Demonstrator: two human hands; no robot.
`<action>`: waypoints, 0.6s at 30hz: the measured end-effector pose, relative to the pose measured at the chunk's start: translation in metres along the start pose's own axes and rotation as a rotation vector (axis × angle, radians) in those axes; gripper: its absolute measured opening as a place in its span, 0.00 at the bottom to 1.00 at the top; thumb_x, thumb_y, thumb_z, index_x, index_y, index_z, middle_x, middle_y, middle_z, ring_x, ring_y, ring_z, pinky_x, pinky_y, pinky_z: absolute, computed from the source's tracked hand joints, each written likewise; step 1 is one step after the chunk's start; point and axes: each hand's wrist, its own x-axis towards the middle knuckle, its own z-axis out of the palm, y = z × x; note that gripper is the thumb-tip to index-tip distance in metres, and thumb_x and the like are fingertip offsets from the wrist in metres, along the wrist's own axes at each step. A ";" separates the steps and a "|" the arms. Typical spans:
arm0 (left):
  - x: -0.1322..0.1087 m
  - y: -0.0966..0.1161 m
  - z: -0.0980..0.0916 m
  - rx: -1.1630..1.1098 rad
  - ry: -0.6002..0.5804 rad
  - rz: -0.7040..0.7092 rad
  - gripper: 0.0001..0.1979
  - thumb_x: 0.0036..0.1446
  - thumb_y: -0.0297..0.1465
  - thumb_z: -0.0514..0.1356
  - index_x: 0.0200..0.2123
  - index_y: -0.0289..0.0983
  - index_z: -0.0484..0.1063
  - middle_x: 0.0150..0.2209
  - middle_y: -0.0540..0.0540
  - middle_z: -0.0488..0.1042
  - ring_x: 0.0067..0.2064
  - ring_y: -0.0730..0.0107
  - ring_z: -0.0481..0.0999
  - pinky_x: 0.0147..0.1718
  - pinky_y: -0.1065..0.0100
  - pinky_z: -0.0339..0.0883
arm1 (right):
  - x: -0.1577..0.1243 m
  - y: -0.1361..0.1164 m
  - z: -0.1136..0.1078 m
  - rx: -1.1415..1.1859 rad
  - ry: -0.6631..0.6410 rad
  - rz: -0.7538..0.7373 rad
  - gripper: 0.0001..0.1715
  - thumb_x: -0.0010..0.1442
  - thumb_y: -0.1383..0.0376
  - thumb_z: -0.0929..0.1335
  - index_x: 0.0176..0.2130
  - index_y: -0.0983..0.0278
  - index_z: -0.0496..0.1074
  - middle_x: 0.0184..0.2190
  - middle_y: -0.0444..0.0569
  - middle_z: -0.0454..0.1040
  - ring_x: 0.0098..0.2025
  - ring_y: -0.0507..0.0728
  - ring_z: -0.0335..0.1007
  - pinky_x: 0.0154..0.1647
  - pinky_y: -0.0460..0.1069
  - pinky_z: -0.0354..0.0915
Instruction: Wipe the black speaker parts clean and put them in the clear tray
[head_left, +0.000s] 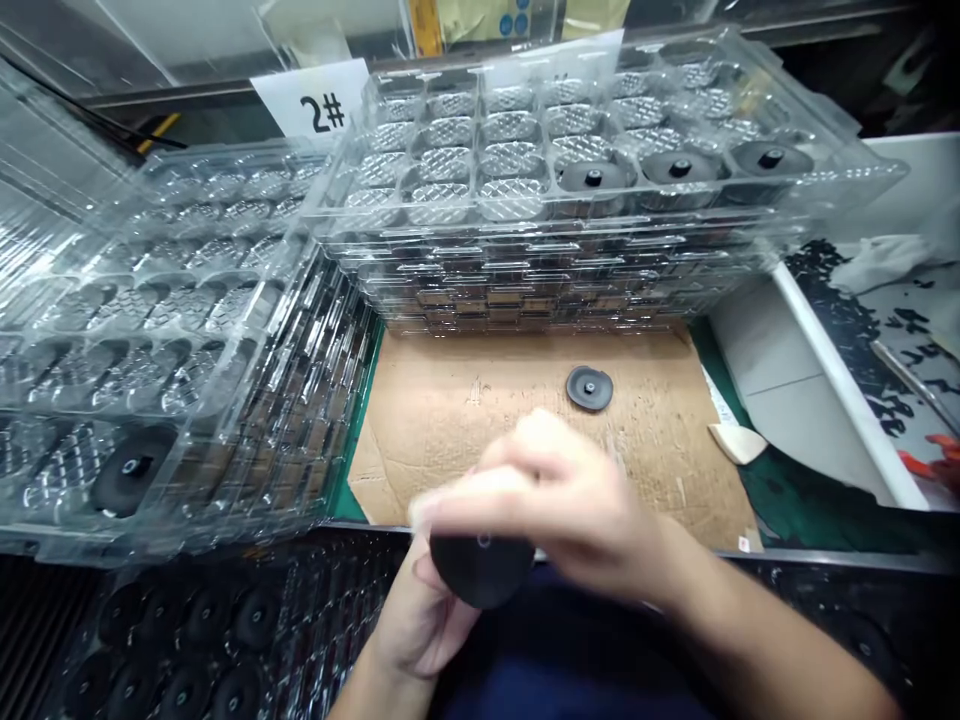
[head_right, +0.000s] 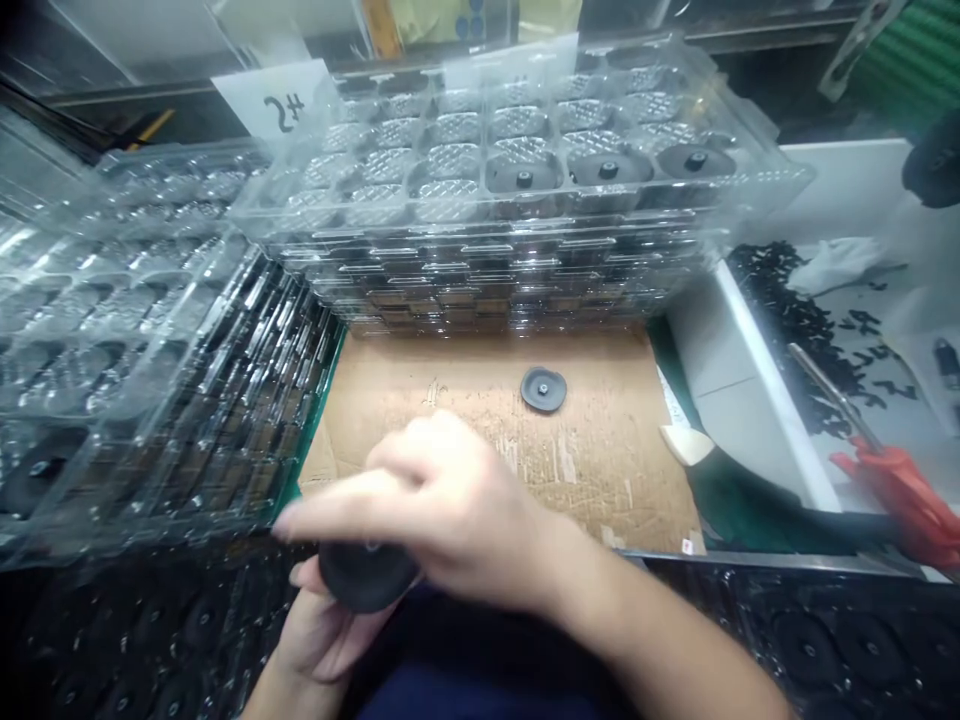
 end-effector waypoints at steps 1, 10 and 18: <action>-0.002 0.002 0.001 -0.039 -0.060 -0.045 0.26 0.39 0.43 0.68 0.45 0.46 0.74 0.43 0.49 0.77 0.45 0.56 0.75 0.45 0.61 0.69 | -0.001 0.010 -0.001 -0.001 0.060 0.110 0.16 0.66 0.67 0.59 0.47 0.59 0.71 0.32 0.46 0.72 0.32 0.51 0.65 0.35 0.48 0.62; 0.001 0.003 -0.016 -0.206 -0.302 -0.102 0.27 0.43 0.42 0.65 0.49 0.47 0.71 0.50 0.48 0.74 0.49 0.58 0.74 0.47 0.66 0.68 | -0.072 0.071 0.058 -0.076 -0.010 0.382 0.12 0.62 0.65 0.62 0.40 0.59 0.74 0.26 0.45 0.73 0.29 0.54 0.68 0.30 0.50 0.64; 0.005 -0.004 -0.017 -0.104 -0.319 -0.048 0.28 0.45 0.42 0.64 0.52 0.44 0.69 0.52 0.46 0.72 0.53 0.58 0.70 0.51 0.66 0.64 | -0.032 0.007 0.008 -0.127 0.216 0.261 0.18 0.64 0.69 0.61 0.52 0.57 0.66 0.39 0.46 0.74 0.36 0.53 0.68 0.37 0.49 0.62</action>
